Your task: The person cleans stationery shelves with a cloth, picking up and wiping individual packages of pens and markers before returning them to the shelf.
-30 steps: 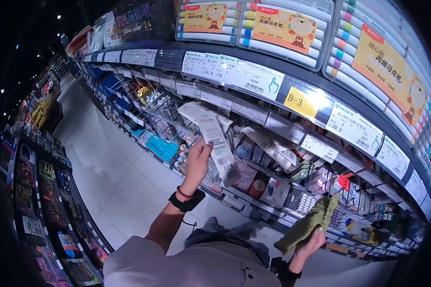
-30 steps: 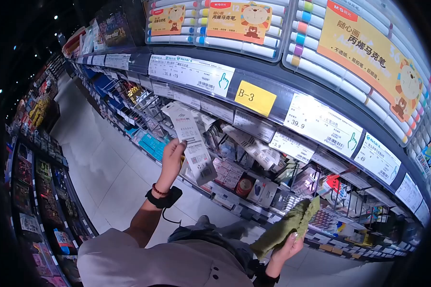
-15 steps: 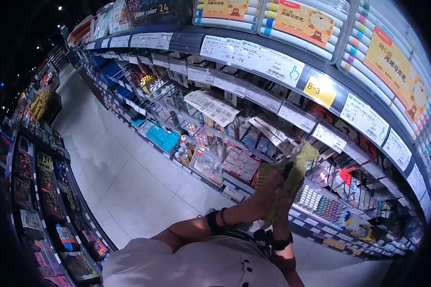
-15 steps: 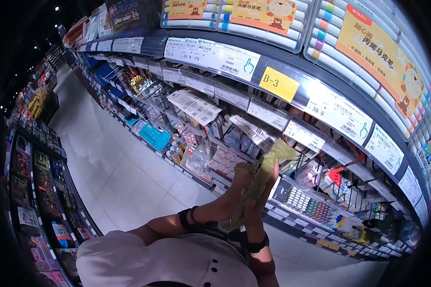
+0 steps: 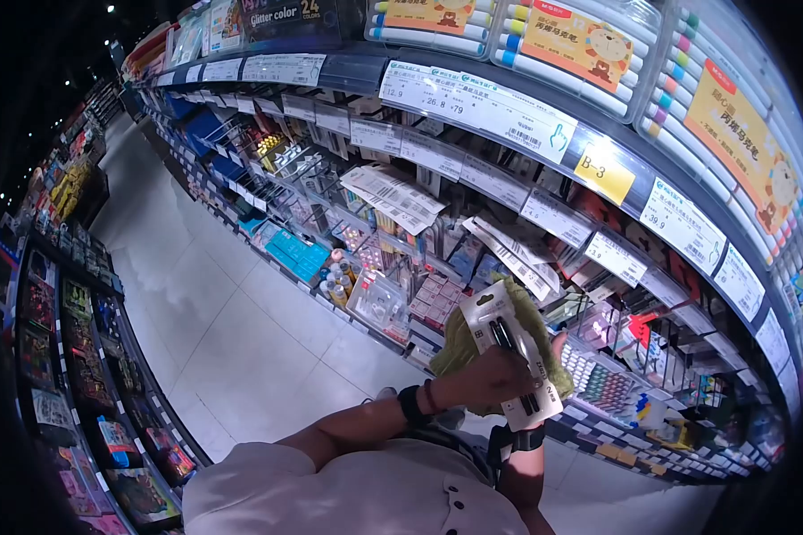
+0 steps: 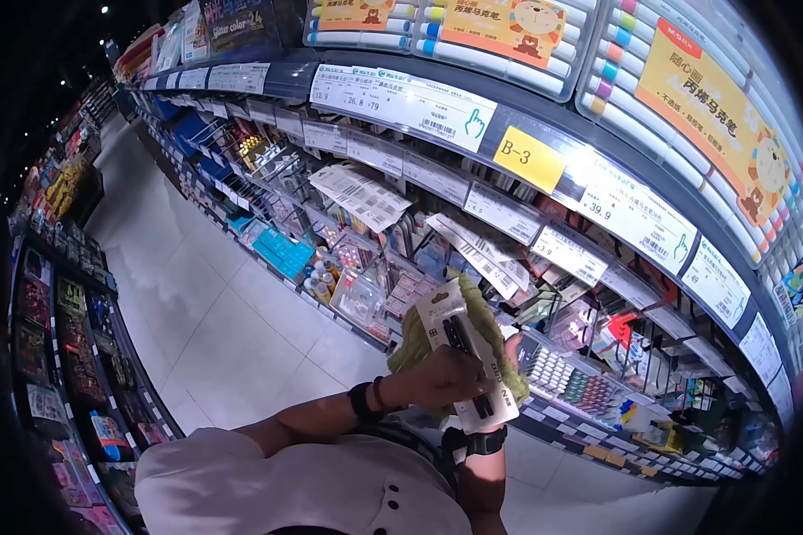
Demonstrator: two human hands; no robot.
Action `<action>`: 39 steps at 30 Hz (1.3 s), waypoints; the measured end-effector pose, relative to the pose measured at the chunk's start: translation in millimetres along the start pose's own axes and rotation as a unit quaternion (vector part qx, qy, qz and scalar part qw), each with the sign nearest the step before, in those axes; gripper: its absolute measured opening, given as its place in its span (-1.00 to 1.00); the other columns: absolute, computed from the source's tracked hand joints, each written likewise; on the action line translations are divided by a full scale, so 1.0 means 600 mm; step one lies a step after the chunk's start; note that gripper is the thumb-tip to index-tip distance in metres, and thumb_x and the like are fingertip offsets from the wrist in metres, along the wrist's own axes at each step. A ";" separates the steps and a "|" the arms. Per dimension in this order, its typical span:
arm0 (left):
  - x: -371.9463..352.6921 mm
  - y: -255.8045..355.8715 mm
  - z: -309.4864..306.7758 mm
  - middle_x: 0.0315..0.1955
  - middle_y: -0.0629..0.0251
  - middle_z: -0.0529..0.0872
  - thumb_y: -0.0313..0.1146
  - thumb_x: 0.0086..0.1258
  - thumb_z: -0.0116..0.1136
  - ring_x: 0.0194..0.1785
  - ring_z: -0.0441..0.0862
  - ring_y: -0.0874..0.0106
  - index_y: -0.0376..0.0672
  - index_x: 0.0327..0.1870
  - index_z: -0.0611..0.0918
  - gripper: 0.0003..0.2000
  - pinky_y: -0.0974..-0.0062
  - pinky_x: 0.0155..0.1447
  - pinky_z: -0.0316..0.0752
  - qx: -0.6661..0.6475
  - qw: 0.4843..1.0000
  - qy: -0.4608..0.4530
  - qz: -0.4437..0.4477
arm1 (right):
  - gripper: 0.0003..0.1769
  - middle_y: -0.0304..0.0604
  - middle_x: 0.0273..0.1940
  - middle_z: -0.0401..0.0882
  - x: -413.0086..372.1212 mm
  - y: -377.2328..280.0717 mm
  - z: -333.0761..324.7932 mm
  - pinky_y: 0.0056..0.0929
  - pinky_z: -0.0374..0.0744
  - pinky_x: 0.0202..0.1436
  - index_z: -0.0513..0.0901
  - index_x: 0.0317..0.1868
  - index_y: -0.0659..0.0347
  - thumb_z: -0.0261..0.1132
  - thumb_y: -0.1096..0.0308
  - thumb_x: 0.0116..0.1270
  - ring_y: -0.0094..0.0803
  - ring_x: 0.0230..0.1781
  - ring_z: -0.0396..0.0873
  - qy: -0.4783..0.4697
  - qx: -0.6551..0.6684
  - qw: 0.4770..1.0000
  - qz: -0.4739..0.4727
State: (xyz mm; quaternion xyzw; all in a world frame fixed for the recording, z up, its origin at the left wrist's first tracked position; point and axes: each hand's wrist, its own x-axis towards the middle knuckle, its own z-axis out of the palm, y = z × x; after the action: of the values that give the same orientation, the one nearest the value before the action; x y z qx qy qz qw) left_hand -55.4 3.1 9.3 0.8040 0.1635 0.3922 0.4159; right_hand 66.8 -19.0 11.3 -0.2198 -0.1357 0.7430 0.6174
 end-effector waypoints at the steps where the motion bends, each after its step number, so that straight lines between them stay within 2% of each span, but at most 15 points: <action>1: 0.000 0.004 -0.006 -0.63 0.21 0.53 -0.36 0.24 0.07 -0.51 0.51 0.24 -0.24 -0.58 0.56 -0.79 0.40 -0.36 0.38 -0.001 1.000 -0.018 -0.010 | -0.30 -0.01 -0.02 0.48 -0.003 0.002 0.003 -0.29 0.47 0.02 0.38 0.11 0.30 -0.15 -0.20 0.33 -0.21 -0.07 0.50 -0.004 -0.008 1.000 -0.006; 7: -0.001 0.011 -0.016 -0.79 0.22 0.41 -0.41 0.19 0.16 -0.65 0.40 0.29 -0.27 -0.78 0.44 -0.67 0.43 -0.51 0.26 -0.131 0.991 -0.029 0.005 | -0.31 0.01 -0.03 0.48 0.004 0.015 0.007 -0.30 0.49 0.00 0.37 0.11 0.31 -0.13 -0.18 0.33 -0.21 -0.09 0.51 -0.017 -0.026 1.000 0.003; 12: -0.023 0.019 -0.032 -0.90 0.33 0.38 -0.26 0.35 0.00 -0.78 0.33 0.60 -0.28 -0.83 0.39 -0.52 0.56 -0.61 0.22 -0.225 0.968 -0.058 -0.092 | -0.32 0.02 -0.04 0.49 0.010 0.031 0.007 -0.31 0.50 -0.02 0.37 0.12 0.31 -0.12 -0.17 0.34 -0.20 -0.10 0.52 -0.030 -0.044 0.998 0.033; 15: -0.040 0.012 -0.050 -0.91 0.42 0.38 -0.24 0.37 -0.03 -0.78 0.30 0.63 -0.21 -0.89 0.36 -0.47 0.61 -0.65 0.17 -0.247 0.959 0.006 -0.136 | -0.33 0.03 -0.04 0.49 0.019 0.048 0.016 -0.31 0.51 -0.03 0.36 0.12 0.32 -0.12 -0.16 0.34 -0.20 -0.11 0.53 -0.024 -0.053 0.998 0.034; 17: -0.045 0.017 -0.072 -0.86 0.55 0.32 -0.24 0.38 -0.03 -0.80 0.22 0.65 -0.19 -0.65 0.48 -0.65 0.66 -0.65 0.15 -0.391 0.891 0.099 -0.209 | -0.34 0.03 -0.02 0.45 0.031 0.069 0.043 -0.37 0.47 -0.02 0.29 0.17 0.32 -0.05 -0.09 0.31 -0.25 -0.08 0.49 -0.007 -0.125 0.992 -0.029; 19: -0.051 -0.004 -0.062 -0.83 0.60 0.29 -0.21 0.37 -0.01 -0.80 0.19 0.67 -0.19 -0.50 0.52 -0.72 0.68 -0.59 0.21 -0.551 0.744 0.272 -0.261 | -0.27 0.01 0.09 0.35 0.048 0.090 0.051 -0.44 0.36 0.11 0.17 0.26 0.31 0.12 0.01 0.21 -0.31 0.06 0.40 -0.032 -0.294 0.945 -0.140; 20: -0.069 -0.020 -0.077 -0.62 0.53 0.36 -0.24 0.37 0.00 -0.62 0.31 0.67 -0.16 -0.21 0.44 -0.82 0.68 -0.40 0.32 -0.563 0.763 0.231 -0.215 | -0.23 0.00 0.12 0.30 0.048 0.103 0.072 -0.42 0.29 0.18 0.13 0.28 0.31 0.17 0.07 0.16 -0.29 0.12 0.33 -0.041 -0.339 0.917 -0.204; 23: -0.066 -0.047 -0.057 -0.33 0.38 0.42 -0.28 0.37 -0.01 -0.29 0.40 0.63 -0.10 -0.07 0.37 -0.80 0.63 -0.12 0.35 -0.335 0.834 0.425 -0.111 | -0.28 0.07 0.24 0.19 0.038 0.131 0.109 -0.28 0.12 0.32 0.11 0.30 0.32 0.17 0.32 0.13 -0.15 0.29 0.15 -0.032 -0.558 0.759 -0.333; 24: -0.076 -0.049 -0.060 -0.07 0.31 0.35 -0.20 0.41 -0.09 0.00 0.32 0.59 -0.06 0.08 0.28 -0.70 0.58 0.10 0.25 -0.358 0.852 0.368 -0.100 | -0.29 0.09 0.24 0.20 0.042 0.140 0.115 -0.25 0.13 0.32 0.15 0.28 0.32 0.16 0.41 0.09 -0.09 0.29 0.16 -0.051 -0.623 0.698 -0.349; 25: -0.089 -0.047 -0.060 -0.04 0.30 0.36 -0.14 0.42 -0.14 0.02 0.33 0.58 -0.06 0.11 0.28 -0.67 0.58 0.11 0.27 -0.464 0.802 0.348 -0.145 | -0.29 0.11 0.24 0.22 0.043 0.148 0.118 -0.21 0.14 0.31 0.18 0.27 0.33 0.15 0.50 0.04 -0.04 0.29 0.17 -0.067 -0.684 0.631 -0.360; 26: -0.100 -0.047 -0.064 -0.02 0.30 0.37 -0.08 0.42 -0.19 0.04 0.34 0.57 -0.06 0.13 0.28 -0.63 0.57 0.11 0.28 -0.561 0.739 0.321 -0.189 | -0.34 0.11 0.24 0.21 0.040 0.160 0.121 -0.24 0.14 0.31 0.20 0.26 0.33 0.11 0.47 0.09 -0.07 0.29 0.17 -0.068 -0.674 0.649 -0.346; 29: -0.121 -0.056 -0.080 -0.03 0.30 0.40 -0.04 0.41 -0.18 0.03 0.37 0.56 -0.08 0.13 0.30 -0.60 0.56 0.10 0.30 -0.643 0.693 0.251 -0.208 | -0.41 0.07 0.20 0.30 0.032 0.192 0.152 -0.32 0.23 0.26 0.24 0.24 0.30 0.08 0.53 0.14 -0.16 0.24 0.28 -0.051 -0.663 0.681 -0.307; 31: -0.130 -0.063 -0.083 -0.04 0.30 0.42 -0.02 0.40 -0.17 0.02 0.39 0.55 -0.10 0.13 0.31 -0.58 0.56 0.10 0.32 -0.668 0.682 0.202 -0.217 | -0.45 0.06 0.10 0.40 0.031 0.202 0.163 -0.35 0.30 0.19 0.30 0.20 0.27 0.11 0.54 0.14 -0.17 0.17 0.37 0.017 -0.726 0.612 -0.315; 36: -0.127 -0.088 -0.071 -0.06 0.31 0.47 0.04 0.38 -0.16 -0.01 0.44 0.53 -0.13 0.13 0.33 -0.52 0.54 0.08 0.36 -0.712 0.658 0.108 -0.222 | -0.60 -0.08 -0.06 0.53 0.033 0.197 0.114 -0.52 0.42 -0.05 0.36 0.12 0.28 0.10 0.50 0.25 -0.40 -0.06 0.50 0.118 -0.571 0.771 -0.258; 39: -0.120 -0.088 -0.068 -0.07 0.31 0.50 0.08 0.36 -0.15 -0.02 0.47 0.52 -0.15 0.14 0.34 -0.49 0.53 0.07 0.38 -0.708 0.668 0.069 -0.219 | -0.68 -0.19 -0.13 0.56 0.020 0.185 0.101 -0.65 0.43 -0.18 0.36 0.09 0.31 0.06 0.41 0.35 -0.62 -0.20 0.48 0.101 -0.384 0.882 -0.254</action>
State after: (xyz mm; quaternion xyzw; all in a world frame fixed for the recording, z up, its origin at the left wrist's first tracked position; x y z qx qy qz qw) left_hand -129.4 14.5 -54.5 0.1797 0.0369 0.3424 0.9215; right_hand -60.0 -25.1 9.6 -0.4714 -0.3987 0.4238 0.6627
